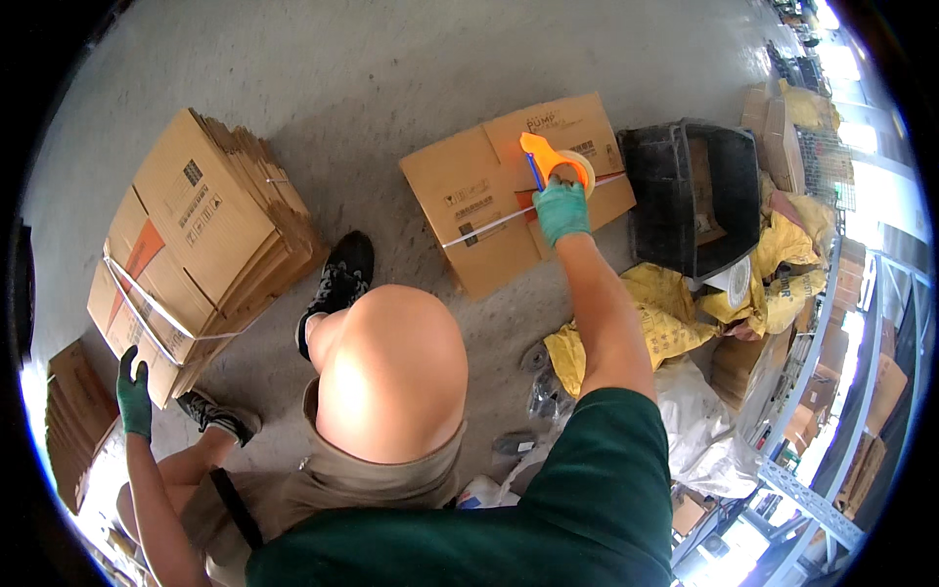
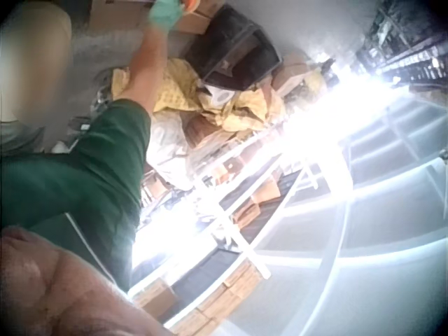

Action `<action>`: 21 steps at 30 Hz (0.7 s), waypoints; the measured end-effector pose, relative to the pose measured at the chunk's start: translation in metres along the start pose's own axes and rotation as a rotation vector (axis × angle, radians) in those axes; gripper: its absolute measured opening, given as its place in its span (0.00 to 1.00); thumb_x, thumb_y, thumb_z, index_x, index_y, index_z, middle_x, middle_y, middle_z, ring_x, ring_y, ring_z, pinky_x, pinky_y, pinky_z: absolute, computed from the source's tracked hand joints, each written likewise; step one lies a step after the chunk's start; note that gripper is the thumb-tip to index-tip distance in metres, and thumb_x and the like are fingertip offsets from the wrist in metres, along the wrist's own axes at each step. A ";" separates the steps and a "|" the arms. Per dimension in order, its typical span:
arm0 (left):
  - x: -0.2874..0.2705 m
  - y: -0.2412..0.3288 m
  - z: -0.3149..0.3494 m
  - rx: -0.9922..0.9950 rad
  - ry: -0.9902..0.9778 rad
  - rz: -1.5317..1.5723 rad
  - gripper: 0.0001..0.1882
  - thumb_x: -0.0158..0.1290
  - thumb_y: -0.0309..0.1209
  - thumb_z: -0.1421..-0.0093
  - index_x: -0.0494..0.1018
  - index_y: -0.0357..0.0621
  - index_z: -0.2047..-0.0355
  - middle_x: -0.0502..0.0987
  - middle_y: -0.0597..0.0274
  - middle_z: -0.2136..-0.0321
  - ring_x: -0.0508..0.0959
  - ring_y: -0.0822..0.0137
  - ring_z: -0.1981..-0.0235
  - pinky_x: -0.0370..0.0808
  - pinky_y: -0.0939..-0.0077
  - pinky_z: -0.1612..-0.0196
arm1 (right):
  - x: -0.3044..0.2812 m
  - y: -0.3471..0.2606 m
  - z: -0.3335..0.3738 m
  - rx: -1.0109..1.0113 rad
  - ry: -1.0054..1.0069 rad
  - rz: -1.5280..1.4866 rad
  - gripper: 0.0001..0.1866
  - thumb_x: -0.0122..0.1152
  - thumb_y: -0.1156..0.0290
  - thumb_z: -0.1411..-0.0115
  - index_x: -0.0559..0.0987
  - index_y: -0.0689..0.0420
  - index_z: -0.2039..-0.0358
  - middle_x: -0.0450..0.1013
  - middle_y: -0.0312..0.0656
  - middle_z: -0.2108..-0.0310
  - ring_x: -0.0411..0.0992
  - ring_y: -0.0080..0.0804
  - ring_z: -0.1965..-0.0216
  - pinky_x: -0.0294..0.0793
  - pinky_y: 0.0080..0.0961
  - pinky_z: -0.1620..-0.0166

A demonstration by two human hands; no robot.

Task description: The person sits on the floor and repeatedly folds and seals cardboard boxes using a handheld tape dispenser. They pick up a flat box, fold it into shape, and apply tape to the seams before stacking the finished boxes.

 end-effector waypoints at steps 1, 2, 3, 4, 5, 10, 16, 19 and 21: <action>0.000 0.000 -0.001 0.002 -0.005 -0.023 0.22 0.52 0.30 0.32 0.68 0.42 0.38 0.73 0.57 0.41 0.70 0.65 0.39 0.66 0.68 0.38 | 0.005 -0.002 -0.001 -0.003 -0.021 -0.009 0.09 0.57 0.67 0.40 0.83 0.49 0.63 0.74 0.46 0.58 0.75 0.44 0.53 0.68 0.49 0.47; 0.003 0.009 -0.004 0.010 -0.008 -0.040 0.22 0.53 0.30 0.32 0.68 0.43 0.38 0.73 0.58 0.40 0.69 0.65 0.39 0.66 0.68 0.38 | 0.008 0.001 -0.002 0.001 -0.038 -0.012 0.09 0.58 0.66 0.41 0.83 0.49 0.63 0.74 0.47 0.58 0.75 0.45 0.52 0.67 0.50 0.46; 0.007 0.022 -0.006 0.013 -0.009 -0.057 0.22 0.53 0.30 0.32 0.68 0.45 0.38 0.72 0.59 0.40 0.69 0.65 0.38 0.66 0.67 0.38 | 0.008 0.000 -0.004 -0.001 -0.055 -0.015 0.09 0.60 0.65 0.42 0.83 0.49 0.63 0.74 0.47 0.58 0.74 0.46 0.51 0.66 0.51 0.45; 0.008 0.034 -0.007 -0.005 -0.018 -0.059 0.22 0.52 0.32 0.31 0.68 0.48 0.37 0.72 0.60 0.40 0.69 0.65 0.38 0.66 0.66 0.38 | 0.007 0.002 -0.002 -0.006 -0.059 -0.076 0.09 0.63 0.65 0.45 0.83 0.49 0.63 0.74 0.49 0.59 0.74 0.46 0.52 0.67 0.51 0.45; 0.006 0.044 -0.005 -0.011 -0.022 -0.056 0.22 0.52 0.32 0.31 0.68 0.48 0.37 0.72 0.61 0.39 0.69 0.64 0.38 0.66 0.66 0.39 | -0.002 0.004 0.001 -0.018 -0.062 -0.136 0.11 0.66 0.64 0.48 0.83 0.50 0.64 0.74 0.50 0.60 0.74 0.47 0.53 0.67 0.51 0.46; 0.014 0.071 -0.011 0.047 -0.045 -0.071 0.23 0.52 0.34 0.31 0.68 0.50 0.37 0.72 0.63 0.39 0.70 0.64 0.40 0.67 0.65 0.41 | 0.019 0.016 0.014 -0.150 -0.010 -0.203 0.14 0.68 0.63 0.50 0.83 0.51 0.62 0.74 0.52 0.58 0.75 0.50 0.54 0.70 0.50 0.46; 0.038 0.084 -0.012 0.118 -0.073 0.013 0.22 0.53 0.31 0.32 0.68 0.48 0.38 0.73 0.62 0.41 0.71 0.64 0.41 0.69 0.68 0.42 | 0.010 0.003 0.031 -0.143 -0.180 -0.324 0.13 0.67 0.63 0.48 0.82 0.52 0.63 0.75 0.52 0.60 0.76 0.51 0.57 0.77 0.44 0.53; 0.052 0.111 -0.017 0.141 -0.091 0.119 0.21 0.53 0.30 0.32 0.69 0.46 0.39 0.73 0.60 0.42 0.73 0.65 0.43 0.70 0.71 0.42 | -0.002 -0.005 0.033 -0.105 -0.154 -0.371 0.12 0.66 0.63 0.48 0.81 0.52 0.64 0.75 0.53 0.61 0.76 0.52 0.58 0.77 0.45 0.54; 0.067 0.187 -0.012 0.061 -0.143 0.115 0.17 0.50 0.28 0.31 0.72 0.42 0.42 0.77 0.58 0.47 0.77 0.67 0.49 0.73 0.72 0.44 | -0.010 -0.005 0.030 -0.053 -0.071 -0.464 0.12 0.65 0.61 0.48 0.81 0.52 0.65 0.74 0.54 0.60 0.76 0.53 0.59 0.78 0.46 0.54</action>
Point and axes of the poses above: each hand's wrist, its own z-axis away from the middle knuckle, its own x-axis out of the palm, y = z × x, the point moved 7 cm from there along -z, towards the middle knuckle
